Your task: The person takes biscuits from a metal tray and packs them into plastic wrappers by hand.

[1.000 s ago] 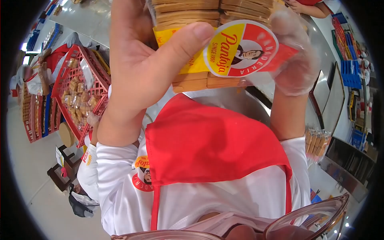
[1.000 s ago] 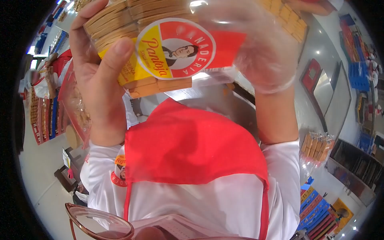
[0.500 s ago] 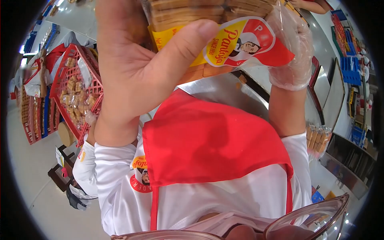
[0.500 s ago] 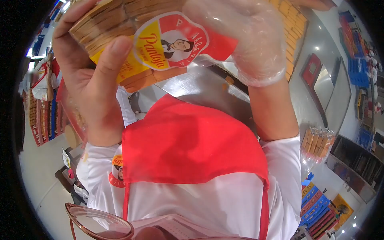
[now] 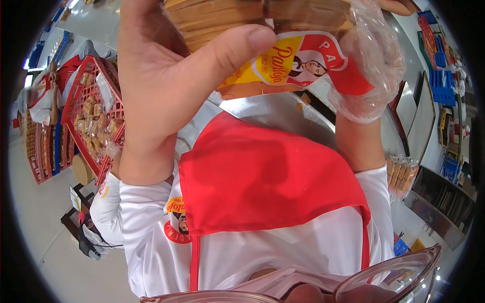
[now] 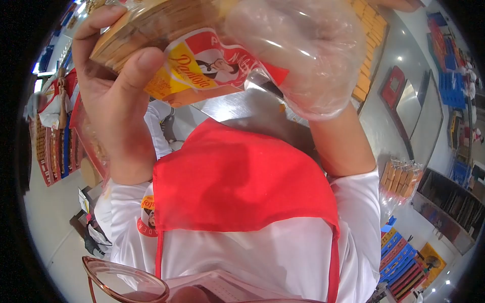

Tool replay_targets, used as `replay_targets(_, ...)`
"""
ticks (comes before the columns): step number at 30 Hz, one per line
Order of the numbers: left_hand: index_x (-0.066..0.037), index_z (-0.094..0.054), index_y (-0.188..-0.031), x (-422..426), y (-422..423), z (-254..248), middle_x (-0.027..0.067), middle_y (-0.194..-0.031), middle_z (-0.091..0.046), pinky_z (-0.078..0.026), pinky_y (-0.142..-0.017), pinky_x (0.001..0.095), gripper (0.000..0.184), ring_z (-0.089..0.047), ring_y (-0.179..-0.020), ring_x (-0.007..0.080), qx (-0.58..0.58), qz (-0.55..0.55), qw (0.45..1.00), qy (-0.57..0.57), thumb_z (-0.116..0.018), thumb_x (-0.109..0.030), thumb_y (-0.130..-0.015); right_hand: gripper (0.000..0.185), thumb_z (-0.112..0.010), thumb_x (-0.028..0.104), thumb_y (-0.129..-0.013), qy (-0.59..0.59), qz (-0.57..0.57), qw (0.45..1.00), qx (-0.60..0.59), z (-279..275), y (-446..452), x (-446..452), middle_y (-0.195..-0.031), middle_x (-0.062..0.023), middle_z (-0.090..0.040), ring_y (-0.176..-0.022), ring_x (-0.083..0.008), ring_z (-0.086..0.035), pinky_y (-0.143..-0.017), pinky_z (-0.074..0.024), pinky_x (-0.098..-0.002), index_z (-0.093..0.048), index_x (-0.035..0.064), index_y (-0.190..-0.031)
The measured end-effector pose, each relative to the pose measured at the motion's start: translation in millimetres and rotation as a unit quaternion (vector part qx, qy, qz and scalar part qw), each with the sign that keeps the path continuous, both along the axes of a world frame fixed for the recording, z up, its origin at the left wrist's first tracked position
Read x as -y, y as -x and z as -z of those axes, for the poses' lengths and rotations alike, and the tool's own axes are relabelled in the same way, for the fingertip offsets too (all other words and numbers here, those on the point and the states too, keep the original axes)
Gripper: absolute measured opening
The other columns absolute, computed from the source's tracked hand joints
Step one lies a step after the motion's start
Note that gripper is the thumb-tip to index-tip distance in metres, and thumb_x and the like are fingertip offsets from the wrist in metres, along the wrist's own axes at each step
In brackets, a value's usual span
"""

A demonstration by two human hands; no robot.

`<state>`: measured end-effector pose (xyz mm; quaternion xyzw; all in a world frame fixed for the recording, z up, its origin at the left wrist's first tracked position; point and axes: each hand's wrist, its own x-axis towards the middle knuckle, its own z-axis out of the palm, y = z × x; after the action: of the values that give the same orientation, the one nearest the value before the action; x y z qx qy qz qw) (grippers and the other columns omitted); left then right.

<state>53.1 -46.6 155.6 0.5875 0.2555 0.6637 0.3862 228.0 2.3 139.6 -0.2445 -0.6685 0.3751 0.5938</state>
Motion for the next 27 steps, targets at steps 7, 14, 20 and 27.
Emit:
replay_targets(7,-0.004,-0.041,-0.108,-8,-1,2,0.007,-0.1,-0.052,-0.046,-0.081,0.0278,0.058,-0.056,-0.091,0.0169,0.019,-0.039,0.998,-0.043,-0.077,-0.009,-0.063,0.025,-0.059,0.016,-0.078,0.101,-0.062,0.992,-0.035,-4,0,-2,-0.106,-0.0162,-0.056,-0.098,-0.0231,-0.053,-0.086,-0.0408,-0.0339,-0.061,-0.0016,-0.095)
replay_targets(14,-0.004,-0.042,-0.106,-5,0,1,0.0065,-0.098,-0.053,-0.045,-0.08,0.0272,0.054,-0.055,-0.09,0.0156,0.055,-0.038,0.995,0.078,-0.077,-0.011,-0.065,0.023,-0.06,0.016,-0.076,0.024,-0.05,0.998,-0.002,8,-5,-10,-0.108,-0.015,-0.055,-0.102,-0.0237,-0.051,-0.09,-0.0383,-0.035,-0.061,0.0003,-0.094)
replay_targets(20,-0.006,-0.044,-0.114,-10,16,30,0.0075,-0.105,-0.054,-0.043,-0.085,0.028,0.05,-0.054,-0.096,0.0178,0.016,-0.041,0.997,0.06,-0.068,-0.004,-0.071,0.028,-0.064,0.02,-0.073,-0.001,-0.024,0.999,-0.024,7,7,-4,-0.111,-0.017,-0.053,-0.107,-0.0256,-0.048,-0.093,-0.035,-0.0372,-0.062,-0.0003,-0.093)
replay_targets(27,-0.005,-0.037,-0.109,1,-10,7,0.0072,-0.092,-0.055,-0.046,-0.079,0.0256,0.06,-0.056,-0.089,0.0153,0.036,-0.031,0.994,0.098,-0.077,-0.004,-0.063,0.032,-0.066,0.022,-0.071,-0.091,0.036,0.991,0.092,-6,3,2,-0.111,-0.0184,-0.053,-0.107,-0.0266,-0.047,-0.093,-0.0343,-0.0376,-0.062,-0.0017,-0.092)
